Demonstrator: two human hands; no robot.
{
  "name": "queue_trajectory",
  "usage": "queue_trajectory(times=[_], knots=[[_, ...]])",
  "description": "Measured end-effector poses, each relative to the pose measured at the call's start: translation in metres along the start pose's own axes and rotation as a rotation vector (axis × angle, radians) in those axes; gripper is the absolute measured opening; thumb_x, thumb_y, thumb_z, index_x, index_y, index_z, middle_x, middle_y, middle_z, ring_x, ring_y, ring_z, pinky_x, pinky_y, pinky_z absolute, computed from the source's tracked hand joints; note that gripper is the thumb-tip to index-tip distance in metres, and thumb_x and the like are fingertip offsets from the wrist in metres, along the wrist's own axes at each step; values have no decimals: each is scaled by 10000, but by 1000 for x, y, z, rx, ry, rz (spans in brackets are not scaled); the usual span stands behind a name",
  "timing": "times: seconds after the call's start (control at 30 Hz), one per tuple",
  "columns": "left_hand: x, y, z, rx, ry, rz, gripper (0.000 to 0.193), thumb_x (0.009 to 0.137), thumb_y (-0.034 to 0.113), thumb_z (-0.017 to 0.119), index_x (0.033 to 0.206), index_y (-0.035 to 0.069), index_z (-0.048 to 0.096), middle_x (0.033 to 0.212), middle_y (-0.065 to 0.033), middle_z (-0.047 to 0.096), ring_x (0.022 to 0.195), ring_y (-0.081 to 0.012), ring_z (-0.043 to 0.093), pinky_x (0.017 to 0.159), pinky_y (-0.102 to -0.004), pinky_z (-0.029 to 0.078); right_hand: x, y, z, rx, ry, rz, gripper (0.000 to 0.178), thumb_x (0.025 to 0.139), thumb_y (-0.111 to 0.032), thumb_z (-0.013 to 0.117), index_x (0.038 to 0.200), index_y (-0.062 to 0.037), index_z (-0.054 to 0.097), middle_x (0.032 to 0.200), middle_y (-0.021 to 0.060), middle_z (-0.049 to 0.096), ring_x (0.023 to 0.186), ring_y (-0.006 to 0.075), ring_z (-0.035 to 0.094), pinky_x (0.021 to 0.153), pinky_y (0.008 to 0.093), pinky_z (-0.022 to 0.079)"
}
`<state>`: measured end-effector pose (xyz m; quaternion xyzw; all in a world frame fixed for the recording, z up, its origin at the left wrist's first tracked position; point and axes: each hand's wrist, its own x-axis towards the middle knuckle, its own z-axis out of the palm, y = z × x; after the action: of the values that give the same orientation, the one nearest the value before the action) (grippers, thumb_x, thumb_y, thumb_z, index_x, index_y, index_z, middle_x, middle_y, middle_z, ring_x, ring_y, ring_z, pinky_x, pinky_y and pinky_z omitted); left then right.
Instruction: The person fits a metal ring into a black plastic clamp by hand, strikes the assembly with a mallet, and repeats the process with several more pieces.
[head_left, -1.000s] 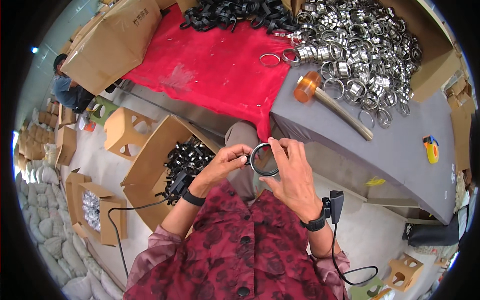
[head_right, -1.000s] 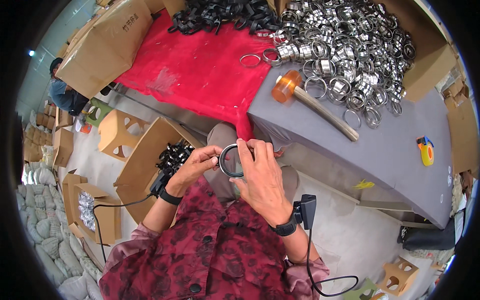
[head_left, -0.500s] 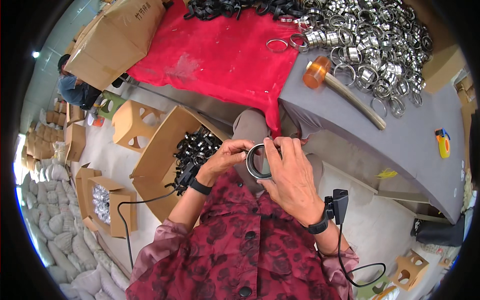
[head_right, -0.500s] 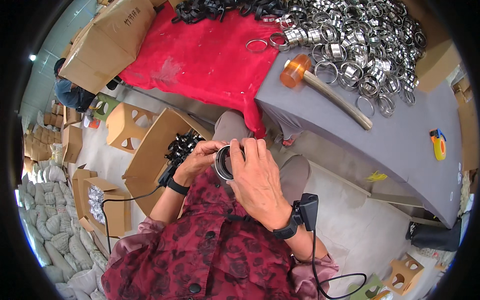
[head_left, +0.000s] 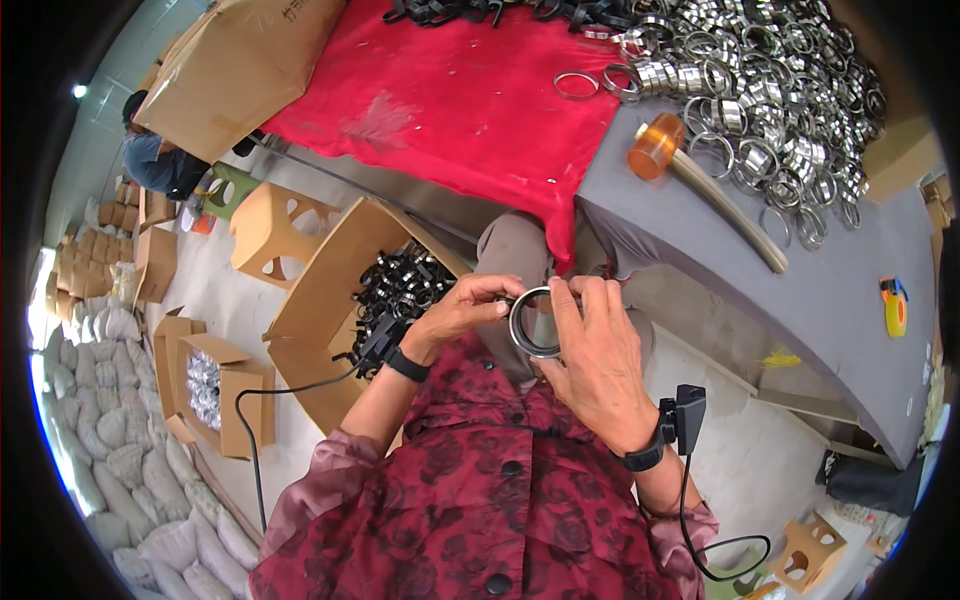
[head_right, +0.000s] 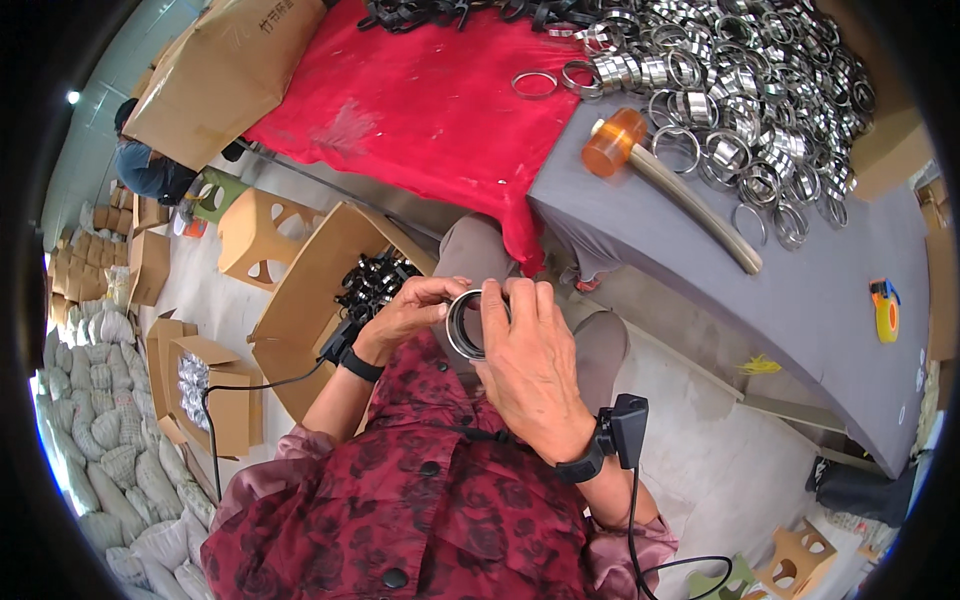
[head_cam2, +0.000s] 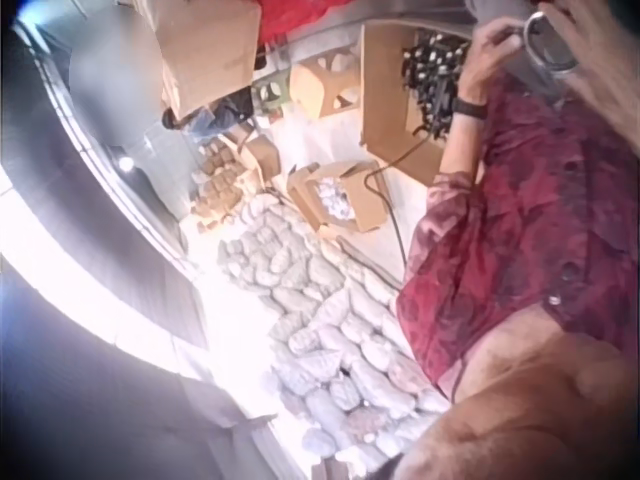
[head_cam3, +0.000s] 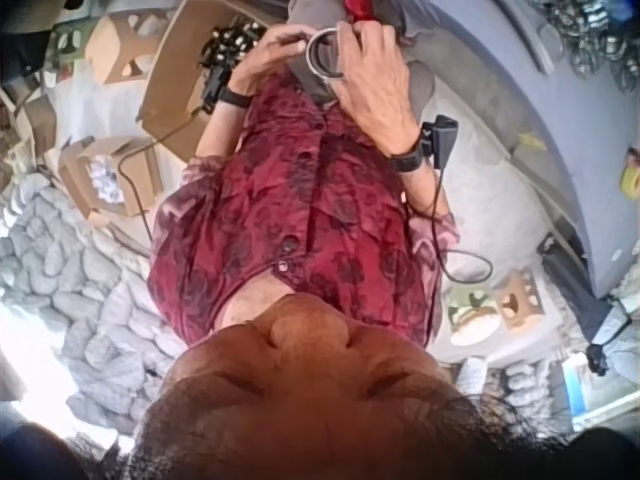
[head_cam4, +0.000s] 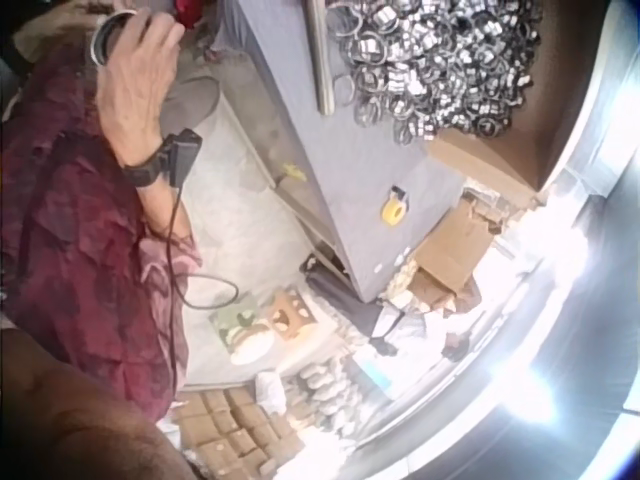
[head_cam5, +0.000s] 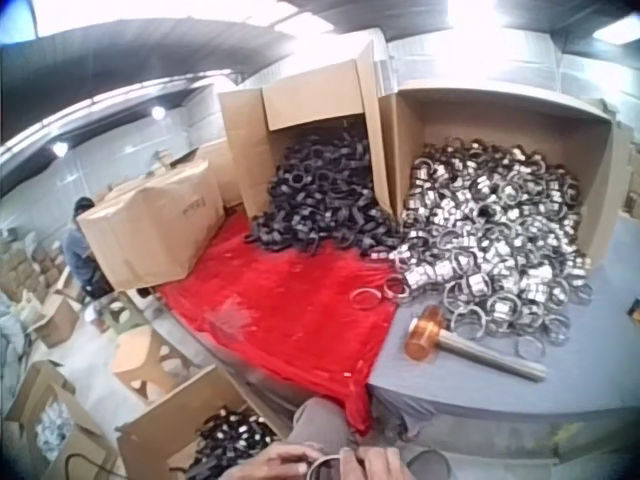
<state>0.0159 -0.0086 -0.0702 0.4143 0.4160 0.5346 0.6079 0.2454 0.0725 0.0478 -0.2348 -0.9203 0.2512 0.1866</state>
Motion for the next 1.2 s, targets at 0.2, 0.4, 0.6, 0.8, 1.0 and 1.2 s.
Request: queue_trajectory(times=[0.2, 0.4, 0.6, 0.8, 1.0, 1.2], knots=[[1, 2, 1, -29, -9, -14, 520, 872, 332, 766, 1231, -35, 681, 1146, -98, 711, 1124, -168, 606, 1142, -344, 324, 1, 2, 2, -13, -16, 49, 784, 626, -24, 856, 1324, 75, 514, 1182, 190, 503, 1081, 357, 527, 890, 433, 489], [2, -4, 6, -28, 14, 24, 615, 779, 457, 826, 1151, -15, 695, 1098, -94, 684, 1093, -188, 612, 1054, -331, 395, 4, 1, 3, 4, -31, 51, 796, 620, -25, 865, 1326, 78, 512, 1173, 188, 498, 1078, 357, 524, 885, 431, 486], [3, -12, 8, -14, 67, 17, 563, 762, 453, 849, 1046, -5, 685, 1042, -55, 640, 1005, -151, 592, 912, -296, 448, 4, 5, 7, 15, -43, 54, 804, 622, -35, 871, 1329, 79, 506, 1168, 185, 490, 1074, 353, 520, 875, 431, 483], [3, -14, 11, -10, 95, 18, 543, 762, 439, 858, 1031, 2, 679, 1023, -40, 627, 969, -130, 575, 883, -286, 443, 2, 6, 8, 16, -47, 59, 807, 622, -34, 873, 1331, 81, 503, 1165, 187, 490, 1076, 355, 520, 880, 431, 482], [2, -17, 12, -70, 76, 59, 474, 809, 387, 827, 1041, 3, 672, 1004, -26, 642, 948, -105, 582, 865, -266, 448, 2, 7, 9, 15, -53, 67, 810, 624, -34, 871, 1336, 80, 502, 1173, 192, 493, 1085, 361, 520, 887, 432, 485], [-1, -12, 18, -36, 106, 58, 351, 876, 291, 783, 1052, 6, 676, 966, -1, 653, 915, -73, 587, 830, -239, 454, 0, 7, 12, 16, -66, 72, 806, 631, -35, 867, 1341, 78, 504, 1182, 194, 498, 1091, 363, 520, 885, 431, 490]])
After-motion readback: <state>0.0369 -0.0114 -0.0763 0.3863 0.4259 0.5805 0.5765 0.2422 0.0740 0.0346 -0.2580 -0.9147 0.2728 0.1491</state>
